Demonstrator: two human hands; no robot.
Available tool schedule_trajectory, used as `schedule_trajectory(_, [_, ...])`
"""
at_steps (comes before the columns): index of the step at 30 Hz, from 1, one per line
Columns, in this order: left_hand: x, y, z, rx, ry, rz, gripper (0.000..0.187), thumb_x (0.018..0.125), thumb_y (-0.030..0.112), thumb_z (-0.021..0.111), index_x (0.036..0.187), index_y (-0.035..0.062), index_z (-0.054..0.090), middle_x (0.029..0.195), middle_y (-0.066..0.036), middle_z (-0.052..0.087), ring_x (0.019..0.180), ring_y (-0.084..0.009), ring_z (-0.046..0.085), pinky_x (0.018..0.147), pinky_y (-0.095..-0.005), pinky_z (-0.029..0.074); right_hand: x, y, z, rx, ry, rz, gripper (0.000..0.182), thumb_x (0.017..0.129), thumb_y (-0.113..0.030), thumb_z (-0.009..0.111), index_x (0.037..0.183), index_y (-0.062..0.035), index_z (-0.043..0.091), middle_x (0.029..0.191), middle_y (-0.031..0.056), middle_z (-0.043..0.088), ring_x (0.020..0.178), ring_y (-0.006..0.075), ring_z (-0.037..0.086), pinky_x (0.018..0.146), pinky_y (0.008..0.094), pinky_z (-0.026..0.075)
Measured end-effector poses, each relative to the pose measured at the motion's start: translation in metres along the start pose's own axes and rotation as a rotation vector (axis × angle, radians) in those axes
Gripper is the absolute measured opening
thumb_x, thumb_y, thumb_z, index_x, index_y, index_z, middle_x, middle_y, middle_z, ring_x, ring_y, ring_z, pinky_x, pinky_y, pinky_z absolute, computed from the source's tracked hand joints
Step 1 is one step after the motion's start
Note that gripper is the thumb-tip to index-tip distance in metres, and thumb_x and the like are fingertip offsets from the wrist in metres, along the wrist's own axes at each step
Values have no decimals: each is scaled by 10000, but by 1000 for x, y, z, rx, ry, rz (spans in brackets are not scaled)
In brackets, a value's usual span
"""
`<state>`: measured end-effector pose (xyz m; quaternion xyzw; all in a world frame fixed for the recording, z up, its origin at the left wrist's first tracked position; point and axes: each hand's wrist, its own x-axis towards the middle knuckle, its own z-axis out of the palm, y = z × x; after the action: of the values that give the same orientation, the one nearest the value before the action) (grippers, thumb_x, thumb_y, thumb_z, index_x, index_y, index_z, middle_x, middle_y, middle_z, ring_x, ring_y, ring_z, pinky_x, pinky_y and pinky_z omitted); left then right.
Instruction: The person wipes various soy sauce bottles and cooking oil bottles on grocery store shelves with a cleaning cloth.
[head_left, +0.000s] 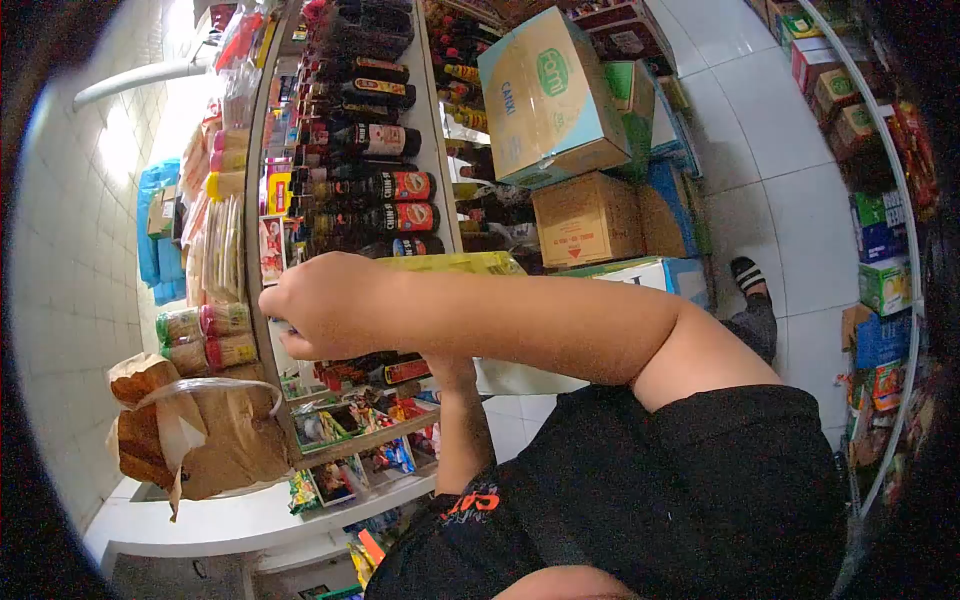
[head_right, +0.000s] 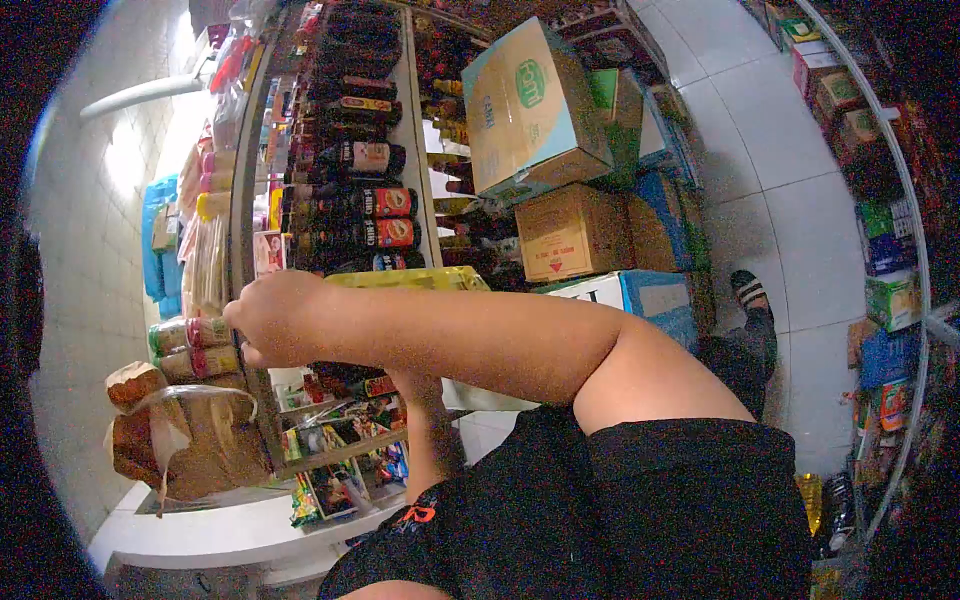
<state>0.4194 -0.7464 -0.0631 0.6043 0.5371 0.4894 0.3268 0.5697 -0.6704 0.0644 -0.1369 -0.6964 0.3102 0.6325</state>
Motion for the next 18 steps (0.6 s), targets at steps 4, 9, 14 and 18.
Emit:
schedule_trajectory(4, [3,1,-12,-171,28,21,590,896,478,336,1308,59,294,1278,-126,400,1150,-267,419,963,-399,337,-2,-8,6,-29,-78,-15,285,711,-258,586,847,-7,585,753,175,617,740,329,620,654,413,508])
schedule_trajectory(9, [11,35,-34,-301,72,138,589,895,481,336,1303,58,298,1275,-125,403,1150,-266,418,965,-400,334,-7,-14,11,-2,-90,-5,281,708,-253,589,831,-1,586,748,178,614,692,334,621,612,423,510])
schedule_trajectory(14, [9,2,-16,-186,56,15,589,894,484,337,1299,58,301,1271,-124,406,1149,-265,418,968,-401,332,-6,-13,16,-18,-98,-60,247,717,-249,581,792,-16,543,714,180,588,638,344,599,583,421,498])
schedule_trajectory(18, [11,-12,-3,-161,30,2,588,893,486,337,1295,57,304,1268,-123,408,1149,-264,418,970,-401,330,-7,-16,17,14,-172,-66,255,706,-252,589,782,-13,544,728,182,597,682,347,601,622,426,496])
